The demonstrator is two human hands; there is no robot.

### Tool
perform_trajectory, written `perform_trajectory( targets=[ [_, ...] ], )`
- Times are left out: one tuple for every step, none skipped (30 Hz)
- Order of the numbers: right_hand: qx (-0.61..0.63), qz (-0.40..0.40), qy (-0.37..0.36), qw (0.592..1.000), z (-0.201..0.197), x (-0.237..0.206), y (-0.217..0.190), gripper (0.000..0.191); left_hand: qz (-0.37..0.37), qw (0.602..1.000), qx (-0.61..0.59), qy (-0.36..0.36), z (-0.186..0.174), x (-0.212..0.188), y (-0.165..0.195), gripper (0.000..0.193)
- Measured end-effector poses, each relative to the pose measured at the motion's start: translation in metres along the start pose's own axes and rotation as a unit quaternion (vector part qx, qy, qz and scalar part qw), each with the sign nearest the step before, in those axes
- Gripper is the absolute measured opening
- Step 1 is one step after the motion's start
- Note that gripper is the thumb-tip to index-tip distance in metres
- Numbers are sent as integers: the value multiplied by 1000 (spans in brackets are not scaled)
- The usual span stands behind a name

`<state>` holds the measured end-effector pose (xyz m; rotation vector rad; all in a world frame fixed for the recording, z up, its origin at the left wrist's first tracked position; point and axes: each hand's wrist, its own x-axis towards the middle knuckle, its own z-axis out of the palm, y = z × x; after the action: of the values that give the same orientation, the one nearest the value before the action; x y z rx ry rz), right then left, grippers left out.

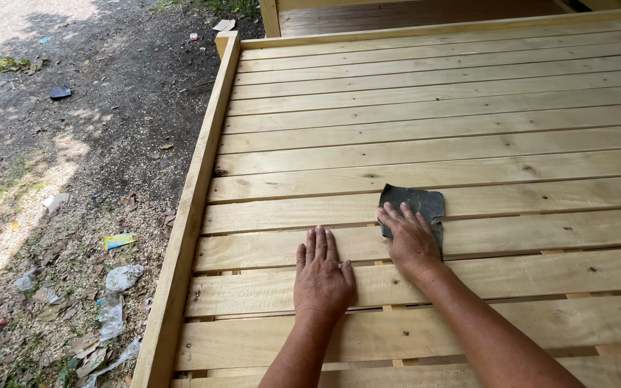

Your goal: The person sands the slatted surfaces and frame rails of wooden bed frames by hand, rubbing a piece of sandpaper back and forth across the planks and edges. They work over several bed frames, moving around each one to sand different sections of the slats and side rails.

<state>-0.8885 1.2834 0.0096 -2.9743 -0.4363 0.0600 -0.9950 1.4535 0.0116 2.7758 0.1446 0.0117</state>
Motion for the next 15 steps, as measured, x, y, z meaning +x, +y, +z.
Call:
perform_trajectory(
  targets=[
    [-3,2,-2,1000,0,0,0,64,-2,1000,-1,-1,1,0,0,72],
    [-4,5,-4,1000,-2,5,-1,64,-4,1000,0,-2,1,0,0,72],
    [0,13,-6,1000,-4,12,-3,60,-1,1000,-3,-2,1,-1,0,72],
    [3,19,-6,1000,-9,27,-6,57,2,1000,-7,1,1,0,0,72],
    [8,23,-3,1000,-15,43,-12,54,3,1000,-7,8,1,-1,0,72],
    [12,28,-6,1000,-21,56,-15,54,3,1000,-12,7,1,0,0,72],
    [16,32,-9,999,-27,65,-21,55,0,1000,-15,5,0,0,-1,72],
    [22,36,-12,999,-31,70,-25,56,-2,1000,-18,5,0,-1,-1,72],
    [26,38,-11,999,-31,74,-27,55,-3,1000,-19,3,0,0,-2,72],
    [31,42,-11,999,-27,75,-26,55,-2,1000,-20,0,0,0,-2,72],
    [37,46,-10,998,-24,74,-25,54,-1,1000,-19,-3,0,0,-2,72],
    [32,35,-10,999,-21,69,-24,54,-3,1000,-21,-8,0,0,-2,72],
    [25,26,-7,999,-19,66,-22,55,-2,1000,-23,-11,0,0,-1,72],
    [18,14,-3,1000,-17,63,-20,55,-3,1000,-26,-11,0,1,-1,73],
    [14,16,-8,1000,-16,64,-19,56,-3,1000,-17,-15,0,1,-1,72]
  ],
)
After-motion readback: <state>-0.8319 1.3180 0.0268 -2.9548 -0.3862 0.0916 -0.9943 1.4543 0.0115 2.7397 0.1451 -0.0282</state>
